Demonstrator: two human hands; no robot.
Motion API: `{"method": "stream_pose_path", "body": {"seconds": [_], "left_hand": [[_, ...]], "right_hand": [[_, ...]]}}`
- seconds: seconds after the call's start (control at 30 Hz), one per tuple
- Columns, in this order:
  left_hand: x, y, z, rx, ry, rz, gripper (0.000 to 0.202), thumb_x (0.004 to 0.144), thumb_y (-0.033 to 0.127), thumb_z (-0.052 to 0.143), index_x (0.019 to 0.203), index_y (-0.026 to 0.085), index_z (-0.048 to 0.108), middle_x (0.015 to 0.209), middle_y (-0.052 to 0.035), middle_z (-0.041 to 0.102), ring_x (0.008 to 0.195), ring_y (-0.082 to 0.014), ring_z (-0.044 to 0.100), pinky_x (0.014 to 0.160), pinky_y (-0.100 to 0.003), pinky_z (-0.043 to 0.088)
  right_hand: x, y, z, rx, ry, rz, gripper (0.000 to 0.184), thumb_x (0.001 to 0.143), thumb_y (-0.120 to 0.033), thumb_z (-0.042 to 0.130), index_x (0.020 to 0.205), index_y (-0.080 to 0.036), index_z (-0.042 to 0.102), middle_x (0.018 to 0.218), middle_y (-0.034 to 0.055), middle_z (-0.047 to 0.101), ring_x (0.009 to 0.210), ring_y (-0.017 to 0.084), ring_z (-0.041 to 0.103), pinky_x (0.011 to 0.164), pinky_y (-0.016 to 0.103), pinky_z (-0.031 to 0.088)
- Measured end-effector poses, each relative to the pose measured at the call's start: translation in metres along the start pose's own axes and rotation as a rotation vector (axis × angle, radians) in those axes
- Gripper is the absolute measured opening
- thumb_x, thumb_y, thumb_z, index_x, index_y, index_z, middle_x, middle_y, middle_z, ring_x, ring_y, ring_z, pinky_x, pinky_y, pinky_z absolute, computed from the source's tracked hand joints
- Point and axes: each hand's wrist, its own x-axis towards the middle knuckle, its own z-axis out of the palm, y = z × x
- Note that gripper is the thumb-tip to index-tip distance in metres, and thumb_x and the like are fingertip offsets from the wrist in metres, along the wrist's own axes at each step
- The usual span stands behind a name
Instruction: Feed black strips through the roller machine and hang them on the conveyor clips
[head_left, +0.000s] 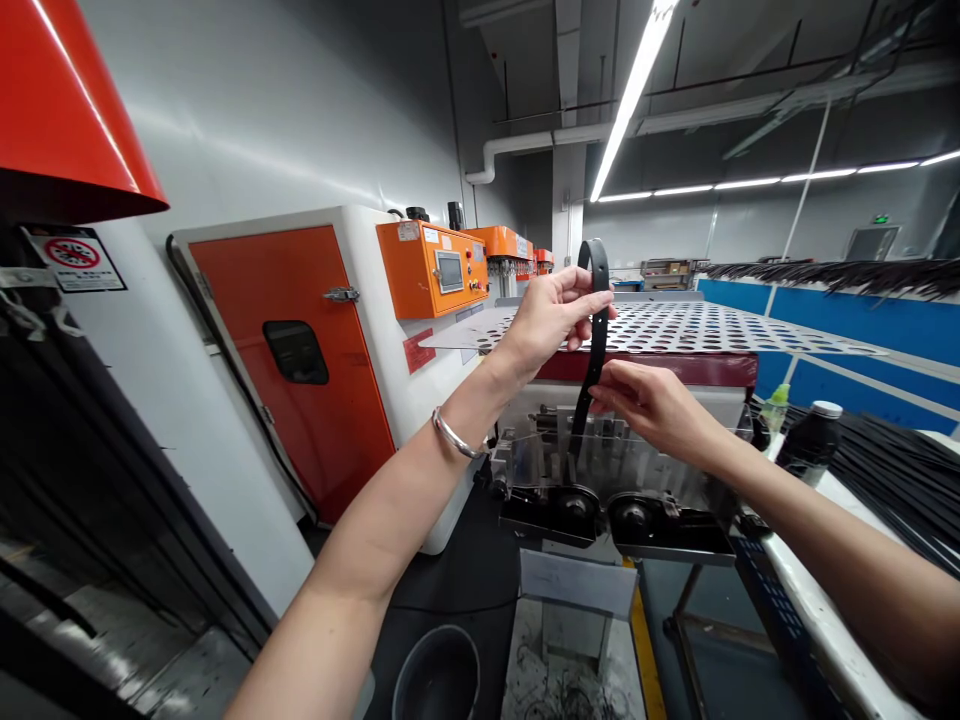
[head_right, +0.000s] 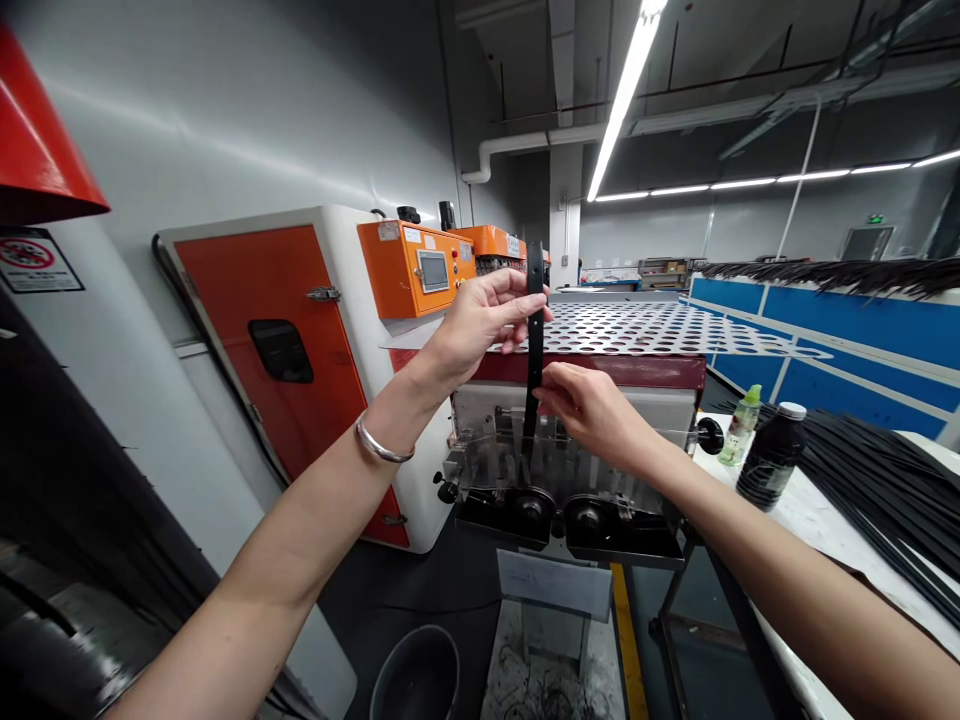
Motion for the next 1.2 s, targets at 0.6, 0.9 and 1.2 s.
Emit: {"method": "stream_pose_path", "body": {"seconds": [0.6, 0.9, 1.2], "left_hand": [[-0.010, -0.040, 0.019, 0.541, -0.044, 0.031, 0.024, 0.078, 0.026, 0.070, 0.059, 0.016, 0.057, 0.060, 0.0033, 0.053, 0.060, -0.0086, 0.045, 0.059, -0.026, 0.034], [-0.122, -0.063, 0.036, 0.688, 0.295, 0.009, 0.026, 0.093, 0.039, 0.052, 0.083, 0.019, 0.064, 0.080, -0.0002, 0.063, 0.067, -0.0103, 0.049, 0.067, -0.025, 0.036], [-0.325, -0.150, 0.111, 0.207, 0.276, -0.792, 0.035, 0.091, 0.053, 0.044, 0.094, 0.026, 0.066, 0.082, -0.0020, 0.064, 0.077, -0.0194, 0.058, 0.070, -0.029, 0.043]], "right_hand": [[-0.071, -0.009, -0.016, -0.350, -0.027, 0.199, 0.029, 0.094, -0.049, 0.053, 0.089, -0.021, 0.060, 0.072, -0.0005, 0.061, 0.059, 0.014, 0.052, 0.055, 0.025, 0.029], [-0.206, 0.052, 0.105, 0.194, -0.292, 0.571, 0.038, 0.090, -0.053, 0.055, 0.073, -0.020, 0.062, 0.067, 0.0016, 0.064, 0.061, 0.018, 0.057, 0.055, 0.027, 0.034], [-0.214, 0.109, 0.192, 0.414, -0.006, 0.816, 0.034, 0.075, -0.049, 0.062, 0.093, -0.020, 0.069, 0.098, 0.0112, 0.071, 0.108, 0.035, 0.060, 0.090, 0.043, 0.046]]}}
